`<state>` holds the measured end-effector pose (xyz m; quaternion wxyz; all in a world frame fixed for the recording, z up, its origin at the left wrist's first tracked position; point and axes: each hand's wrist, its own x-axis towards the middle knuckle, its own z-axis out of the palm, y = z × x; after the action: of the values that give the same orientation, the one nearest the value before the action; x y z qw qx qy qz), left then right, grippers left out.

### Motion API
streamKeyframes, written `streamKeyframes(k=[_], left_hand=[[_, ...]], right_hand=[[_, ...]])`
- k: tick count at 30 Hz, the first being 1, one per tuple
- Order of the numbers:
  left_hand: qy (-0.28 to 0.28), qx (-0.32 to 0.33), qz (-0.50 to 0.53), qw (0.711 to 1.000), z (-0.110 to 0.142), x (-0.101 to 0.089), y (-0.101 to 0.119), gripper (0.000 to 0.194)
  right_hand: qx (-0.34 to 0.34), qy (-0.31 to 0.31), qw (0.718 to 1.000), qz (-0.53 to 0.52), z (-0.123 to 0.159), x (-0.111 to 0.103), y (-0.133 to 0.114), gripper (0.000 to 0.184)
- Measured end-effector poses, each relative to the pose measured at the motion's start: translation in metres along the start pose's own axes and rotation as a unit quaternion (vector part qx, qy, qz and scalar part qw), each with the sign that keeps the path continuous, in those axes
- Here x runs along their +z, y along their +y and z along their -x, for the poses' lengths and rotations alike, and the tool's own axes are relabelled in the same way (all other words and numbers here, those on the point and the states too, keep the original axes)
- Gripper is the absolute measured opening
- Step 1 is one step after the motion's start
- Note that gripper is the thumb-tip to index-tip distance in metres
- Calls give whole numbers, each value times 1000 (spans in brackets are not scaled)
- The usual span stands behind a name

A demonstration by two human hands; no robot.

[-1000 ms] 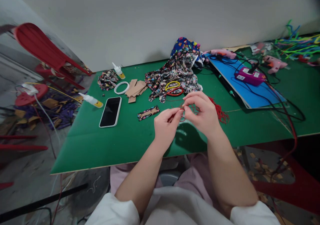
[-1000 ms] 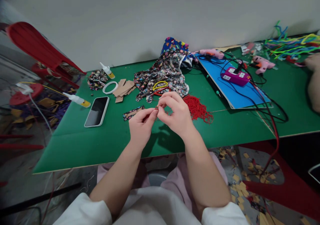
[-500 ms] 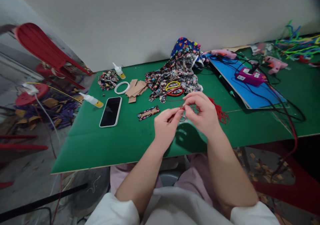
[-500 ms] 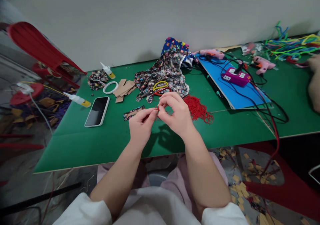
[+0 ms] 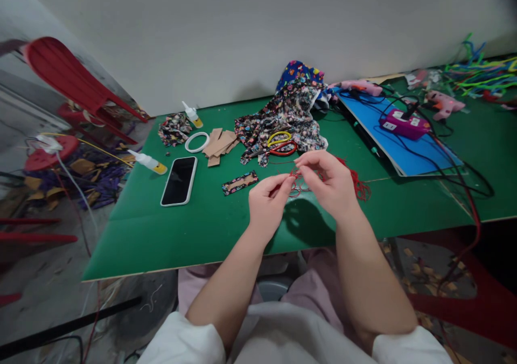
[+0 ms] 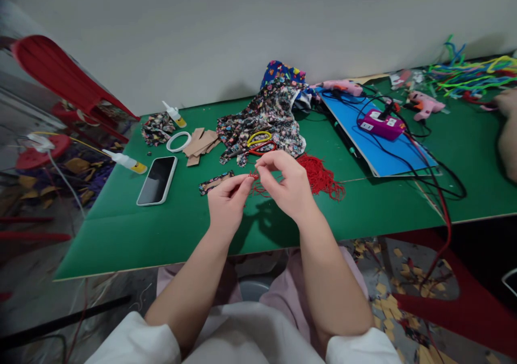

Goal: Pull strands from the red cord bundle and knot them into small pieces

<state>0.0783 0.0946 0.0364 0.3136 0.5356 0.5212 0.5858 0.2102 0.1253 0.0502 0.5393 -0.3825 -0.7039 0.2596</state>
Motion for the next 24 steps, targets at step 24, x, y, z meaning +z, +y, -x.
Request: streamKeyframes(k=[24], left_hand=[[1, -48, 35, 998, -2, 0, 2, 15]], right_hand=[[9, -43, 999, 23, 0, -5, -2, 6]])
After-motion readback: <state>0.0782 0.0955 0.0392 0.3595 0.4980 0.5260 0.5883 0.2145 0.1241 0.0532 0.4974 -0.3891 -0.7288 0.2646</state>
